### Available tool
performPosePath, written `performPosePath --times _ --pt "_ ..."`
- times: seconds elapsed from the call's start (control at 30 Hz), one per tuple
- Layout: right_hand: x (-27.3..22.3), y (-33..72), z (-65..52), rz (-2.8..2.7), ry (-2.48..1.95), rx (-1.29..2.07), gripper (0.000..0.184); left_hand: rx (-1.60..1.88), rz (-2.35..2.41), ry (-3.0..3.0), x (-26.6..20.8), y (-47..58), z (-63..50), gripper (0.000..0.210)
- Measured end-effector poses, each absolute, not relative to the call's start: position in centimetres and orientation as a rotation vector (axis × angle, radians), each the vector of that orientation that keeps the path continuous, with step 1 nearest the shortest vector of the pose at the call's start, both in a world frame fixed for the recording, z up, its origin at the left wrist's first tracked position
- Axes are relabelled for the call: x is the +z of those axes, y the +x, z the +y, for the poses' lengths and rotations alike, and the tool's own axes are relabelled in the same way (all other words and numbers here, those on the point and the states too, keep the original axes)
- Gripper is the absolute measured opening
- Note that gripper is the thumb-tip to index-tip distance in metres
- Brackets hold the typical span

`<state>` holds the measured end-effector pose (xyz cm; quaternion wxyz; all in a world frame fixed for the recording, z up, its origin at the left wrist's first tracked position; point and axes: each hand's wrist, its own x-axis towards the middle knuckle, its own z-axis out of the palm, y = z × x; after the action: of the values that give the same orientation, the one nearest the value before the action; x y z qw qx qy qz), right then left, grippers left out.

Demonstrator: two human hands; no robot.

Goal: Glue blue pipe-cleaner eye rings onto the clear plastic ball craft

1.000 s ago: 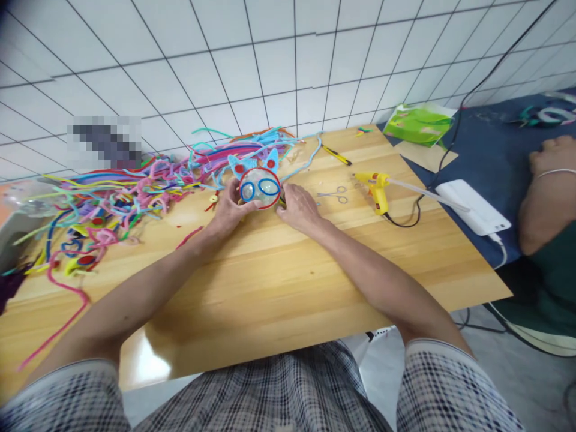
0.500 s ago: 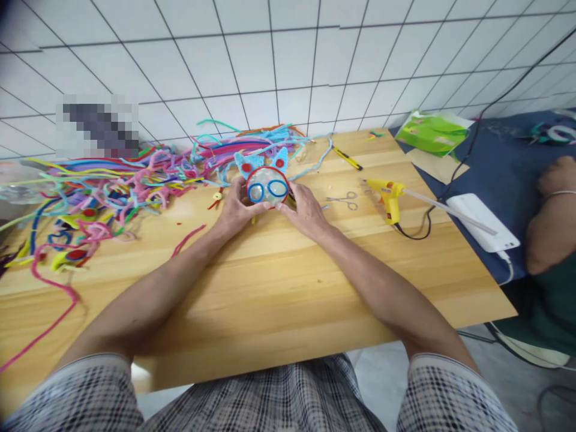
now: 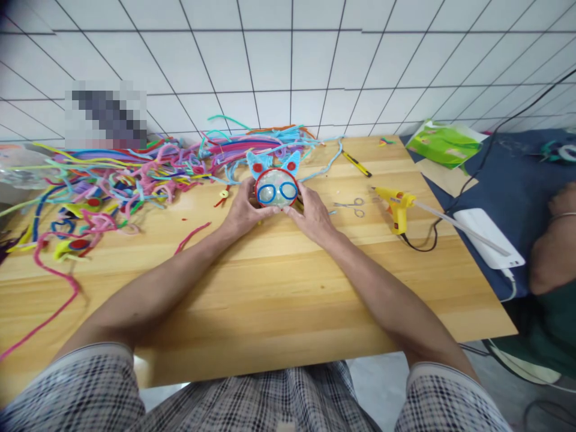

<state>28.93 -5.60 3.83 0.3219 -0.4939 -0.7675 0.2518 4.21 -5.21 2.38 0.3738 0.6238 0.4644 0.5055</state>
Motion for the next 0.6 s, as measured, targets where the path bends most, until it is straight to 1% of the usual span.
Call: performPosePath --times 0.17,0.3,0.43,0.5,0.53,0.6 --pt "3.4 28.9 -5.1 -2.037 -1.301 0.626 0.080 1.354 1.190 1.593 1.4 4.5 -4.9 0.119" --pt "2.7 29.2 -5.0 -2.042 -1.295 0.603 0.083 1.337 1.231 1.714 1.1 4.4 -5.0 0.113" --pt "2.1 29.6 -5.2 -2.052 -1.288 0.545 0.091 1.292 1.397 1.839 1.2 4.0 -5.6 0.123" --pt "2.1 29.8 -5.3 -2.092 -1.285 0.459 0.092 1.224 1.513 1.879 1.5 3.8 -6.1 0.126" --pt "2.1 29.9 -5.4 -2.114 -1.288 0.404 0.089 1.180 1.569 1.894 1.7 3.8 -6.3 0.125" --pt "2.2 30.1 -5.4 -2.144 -1.315 0.292 0.076 1.088 1.639 1.921 2.2 3.7 -6.7 0.119"
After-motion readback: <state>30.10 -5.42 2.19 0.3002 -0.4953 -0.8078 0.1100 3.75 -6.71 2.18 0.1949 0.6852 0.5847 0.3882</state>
